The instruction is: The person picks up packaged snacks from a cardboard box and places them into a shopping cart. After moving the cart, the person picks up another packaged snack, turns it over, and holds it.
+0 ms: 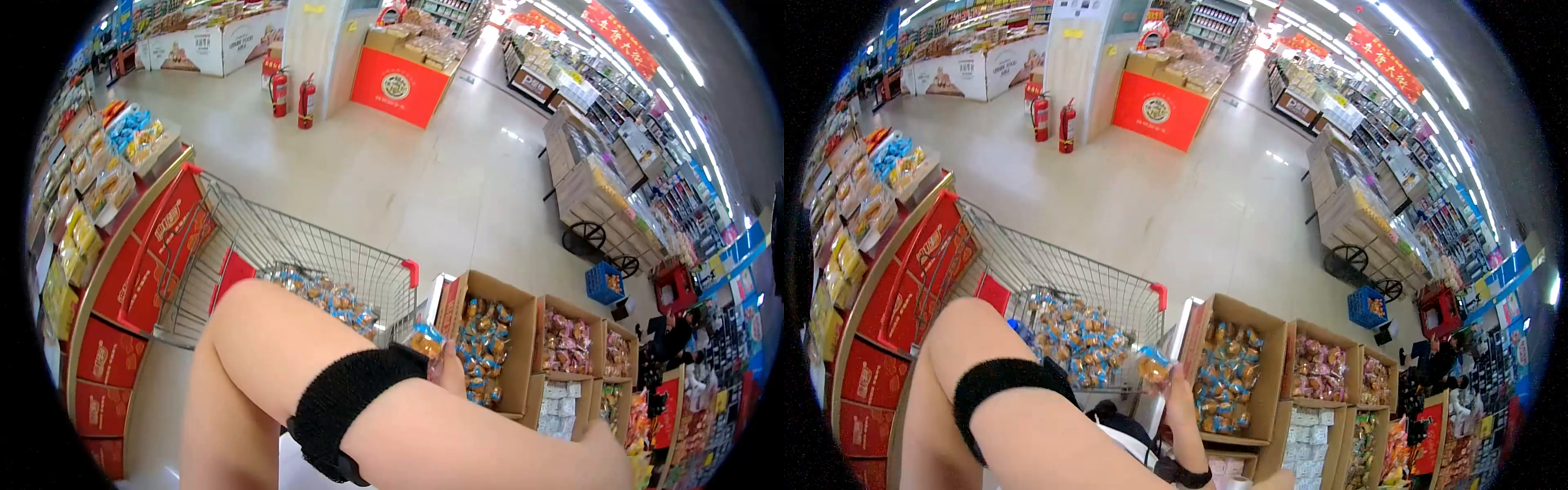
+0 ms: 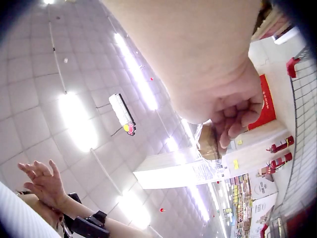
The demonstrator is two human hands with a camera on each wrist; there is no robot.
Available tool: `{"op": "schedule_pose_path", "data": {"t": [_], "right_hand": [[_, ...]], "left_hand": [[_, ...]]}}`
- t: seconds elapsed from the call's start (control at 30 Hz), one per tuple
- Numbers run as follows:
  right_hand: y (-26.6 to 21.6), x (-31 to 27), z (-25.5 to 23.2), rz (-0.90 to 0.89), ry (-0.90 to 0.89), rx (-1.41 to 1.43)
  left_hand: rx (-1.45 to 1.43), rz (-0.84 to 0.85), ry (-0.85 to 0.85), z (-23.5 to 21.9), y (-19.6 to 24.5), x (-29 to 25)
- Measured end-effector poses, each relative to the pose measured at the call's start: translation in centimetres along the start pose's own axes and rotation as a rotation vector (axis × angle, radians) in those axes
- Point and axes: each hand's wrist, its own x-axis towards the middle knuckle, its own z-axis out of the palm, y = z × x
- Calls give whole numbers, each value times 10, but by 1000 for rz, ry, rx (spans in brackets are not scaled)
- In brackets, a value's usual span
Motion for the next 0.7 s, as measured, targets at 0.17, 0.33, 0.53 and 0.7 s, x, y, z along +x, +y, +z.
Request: {"op": "schedule_pose_path", "data": {"t": [0.17,0.33,0.53,0.7], "right_hand": [[-7,3,6,-128,-11,19],[-1,8,-3,-100,-76,-49],[-14,-8,1,56,115,91],[7,13,-19,-63,-83,-2]], "left_hand": [[-16,-62,-120,-2,-2,-13],[15,-99,-183,-8,2,-14],[104,-238,-17,-22,2,-38],[196,-580,536,46,-72,-72]]}}
